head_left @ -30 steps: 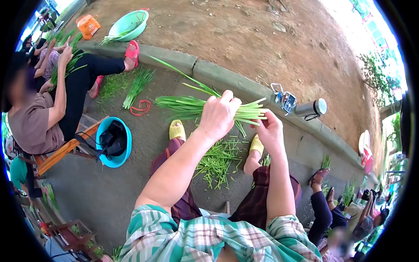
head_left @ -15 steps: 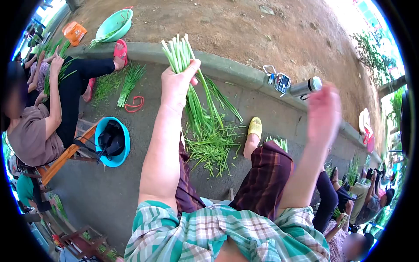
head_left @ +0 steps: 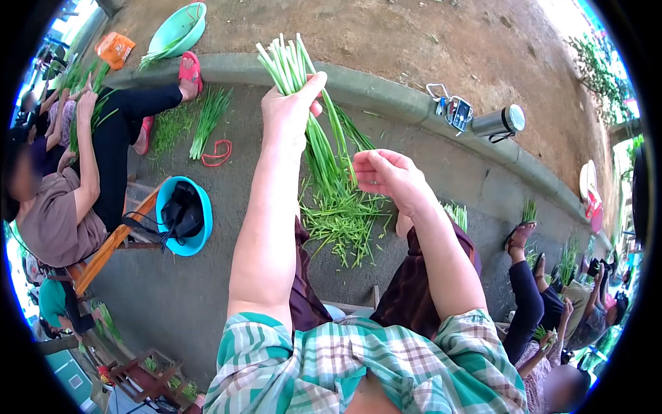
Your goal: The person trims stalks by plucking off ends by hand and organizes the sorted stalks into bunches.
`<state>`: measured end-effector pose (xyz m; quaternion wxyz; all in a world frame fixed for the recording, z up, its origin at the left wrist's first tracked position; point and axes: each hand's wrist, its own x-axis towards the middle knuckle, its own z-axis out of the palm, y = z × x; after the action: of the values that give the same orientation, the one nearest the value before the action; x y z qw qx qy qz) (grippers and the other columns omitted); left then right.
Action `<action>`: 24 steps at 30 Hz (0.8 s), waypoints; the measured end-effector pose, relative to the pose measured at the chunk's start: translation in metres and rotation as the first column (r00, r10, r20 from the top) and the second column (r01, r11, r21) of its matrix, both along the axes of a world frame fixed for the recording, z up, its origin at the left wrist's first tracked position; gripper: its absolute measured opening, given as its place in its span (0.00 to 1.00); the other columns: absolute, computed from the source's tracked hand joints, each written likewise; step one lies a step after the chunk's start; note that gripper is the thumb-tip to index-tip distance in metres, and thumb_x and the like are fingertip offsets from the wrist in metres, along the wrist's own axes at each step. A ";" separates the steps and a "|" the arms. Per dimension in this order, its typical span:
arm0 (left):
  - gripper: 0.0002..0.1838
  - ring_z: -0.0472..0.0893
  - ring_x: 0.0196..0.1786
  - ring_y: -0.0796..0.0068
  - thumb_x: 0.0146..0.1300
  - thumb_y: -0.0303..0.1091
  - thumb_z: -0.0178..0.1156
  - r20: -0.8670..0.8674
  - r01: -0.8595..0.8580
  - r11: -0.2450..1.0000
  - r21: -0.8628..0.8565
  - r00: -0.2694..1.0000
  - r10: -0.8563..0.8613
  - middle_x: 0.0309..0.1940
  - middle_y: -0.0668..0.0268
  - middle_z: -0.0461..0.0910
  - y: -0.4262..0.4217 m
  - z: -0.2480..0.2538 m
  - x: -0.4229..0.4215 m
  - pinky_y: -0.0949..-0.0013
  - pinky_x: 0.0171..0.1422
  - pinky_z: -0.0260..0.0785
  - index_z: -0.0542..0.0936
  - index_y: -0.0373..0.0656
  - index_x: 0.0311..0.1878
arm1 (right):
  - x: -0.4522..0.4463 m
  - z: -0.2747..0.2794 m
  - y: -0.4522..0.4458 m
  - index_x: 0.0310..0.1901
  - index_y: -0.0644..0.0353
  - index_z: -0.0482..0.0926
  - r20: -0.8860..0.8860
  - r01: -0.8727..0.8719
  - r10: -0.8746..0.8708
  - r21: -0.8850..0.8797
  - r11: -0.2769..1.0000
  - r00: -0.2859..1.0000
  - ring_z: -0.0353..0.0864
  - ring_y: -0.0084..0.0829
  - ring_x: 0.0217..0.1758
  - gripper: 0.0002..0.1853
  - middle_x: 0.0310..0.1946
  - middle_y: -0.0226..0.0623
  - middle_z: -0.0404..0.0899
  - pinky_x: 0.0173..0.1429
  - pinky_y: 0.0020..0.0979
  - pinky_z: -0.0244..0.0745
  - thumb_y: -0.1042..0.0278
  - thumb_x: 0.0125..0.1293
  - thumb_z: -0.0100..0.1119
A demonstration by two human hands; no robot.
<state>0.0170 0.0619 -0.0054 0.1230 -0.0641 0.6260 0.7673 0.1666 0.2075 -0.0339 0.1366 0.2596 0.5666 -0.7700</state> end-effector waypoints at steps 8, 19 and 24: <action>0.13 0.75 0.22 0.82 0.55 0.34 0.74 -0.048 -0.071 0.997 -0.022 0.996 0.070 0.29 0.68 0.81 0.000 -0.004 -0.005 0.78 0.27 0.68 0.83 0.40 0.39 | -0.004 0.018 0.005 0.50 0.63 0.80 0.038 -0.044 0.047 -0.060 0.997 0.998 0.84 0.26 0.41 0.17 0.41 0.37 0.84 0.47 0.29 0.82 0.56 0.75 0.50; 0.12 0.75 0.22 0.80 0.56 0.31 0.73 -0.020 -0.079 0.995 0.069 0.997 0.080 0.29 0.66 0.81 -0.005 -0.002 -0.006 0.76 0.26 0.68 0.81 0.39 0.39 | -0.002 0.023 0.001 0.42 0.62 0.82 -0.012 -0.139 0.140 0.055 0.989 0.990 0.79 0.16 0.31 0.13 0.30 0.28 0.82 0.37 0.20 0.78 0.60 0.68 0.64; 0.10 0.75 0.21 0.79 0.57 0.29 0.71 -0.045 -0.137 0.984 0.118 0.989 0.143 0.28 0.65 0.80 -0.009 -0.005 -0.011 0.76 0.25 0.67 0.80 0.39 0.38 | -0.007 0.004 -0.001 0.38 0.60 0.82 -0.201 0.092 -0.064 0.138 0.986 0.978 0.76 0.13 0.30 0.10 0.27 0.24 0.80 0.35 0.17 0.72 0.61 0.67 0.65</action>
<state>0.0057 0.0531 -0.0103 0.0555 -0.0801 0.5782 0.8101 0.1593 0.2070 -0.0297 0.0304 0.2140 0.6215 -0.7530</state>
